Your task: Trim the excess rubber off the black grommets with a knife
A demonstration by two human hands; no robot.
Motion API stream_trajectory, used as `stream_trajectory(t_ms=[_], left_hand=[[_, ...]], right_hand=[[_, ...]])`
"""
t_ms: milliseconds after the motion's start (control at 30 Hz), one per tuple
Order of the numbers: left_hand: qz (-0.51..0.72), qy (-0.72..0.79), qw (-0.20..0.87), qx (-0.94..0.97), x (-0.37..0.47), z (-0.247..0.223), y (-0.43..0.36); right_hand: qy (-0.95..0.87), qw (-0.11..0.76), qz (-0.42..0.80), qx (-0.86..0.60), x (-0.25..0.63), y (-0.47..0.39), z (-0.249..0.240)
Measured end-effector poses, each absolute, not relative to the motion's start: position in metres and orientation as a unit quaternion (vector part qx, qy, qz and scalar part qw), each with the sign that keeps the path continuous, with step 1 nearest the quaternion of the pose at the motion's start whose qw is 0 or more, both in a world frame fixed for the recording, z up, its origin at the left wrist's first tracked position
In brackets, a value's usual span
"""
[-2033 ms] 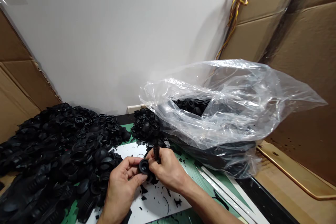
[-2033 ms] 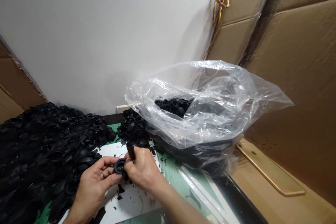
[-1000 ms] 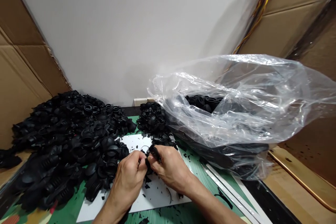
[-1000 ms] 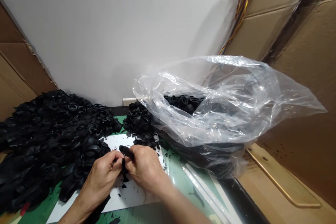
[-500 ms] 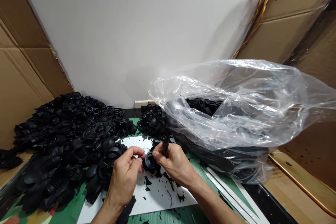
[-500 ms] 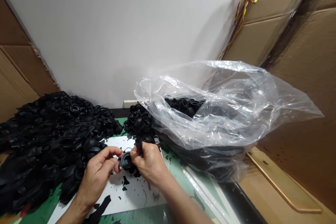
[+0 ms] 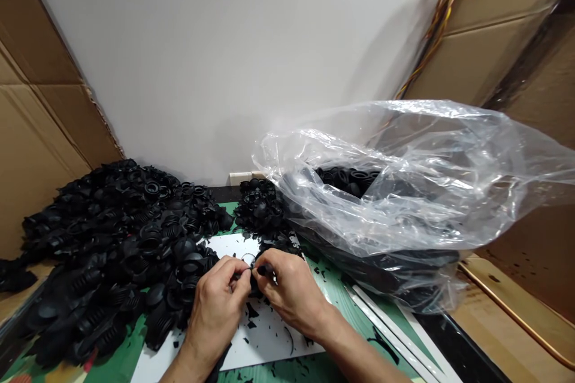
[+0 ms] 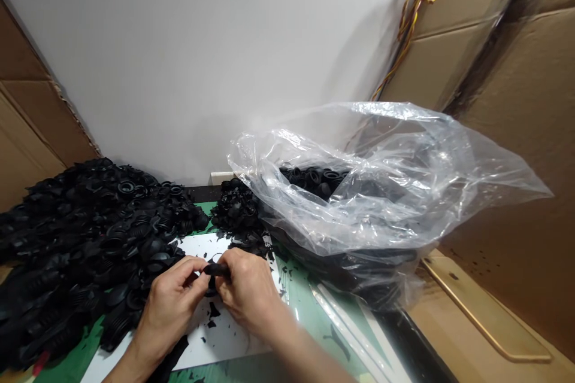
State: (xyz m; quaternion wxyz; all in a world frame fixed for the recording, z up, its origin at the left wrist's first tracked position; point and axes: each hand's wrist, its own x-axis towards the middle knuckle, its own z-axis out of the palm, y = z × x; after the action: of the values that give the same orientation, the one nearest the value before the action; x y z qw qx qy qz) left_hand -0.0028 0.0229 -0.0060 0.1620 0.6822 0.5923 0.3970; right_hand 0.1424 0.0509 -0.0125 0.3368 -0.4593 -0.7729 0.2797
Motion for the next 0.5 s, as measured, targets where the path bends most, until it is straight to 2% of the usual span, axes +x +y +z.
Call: stream_trajectory(t_ms=[200,367,500], left_hand=[[0.393,0.610,0.146,0.673,-0.0016,-0.0112,0.0199],[0.396,0.626,0.174,0.649,-0.0025,-0.0113,0.0215],[0.402,0.624,0.240,0.626,-0.0043,-0.0077,0.0217]], right_hand=[[-0.765,0.356,0.307,-0.440,0.1397,0.0515,-0.0166],[-0.706,0.376,0.418,-0.430,0.1399,0.0547,-0.0175],[-0.647,0.383,0.493,-0.438,0.1416,0.0595,-0.0158]])
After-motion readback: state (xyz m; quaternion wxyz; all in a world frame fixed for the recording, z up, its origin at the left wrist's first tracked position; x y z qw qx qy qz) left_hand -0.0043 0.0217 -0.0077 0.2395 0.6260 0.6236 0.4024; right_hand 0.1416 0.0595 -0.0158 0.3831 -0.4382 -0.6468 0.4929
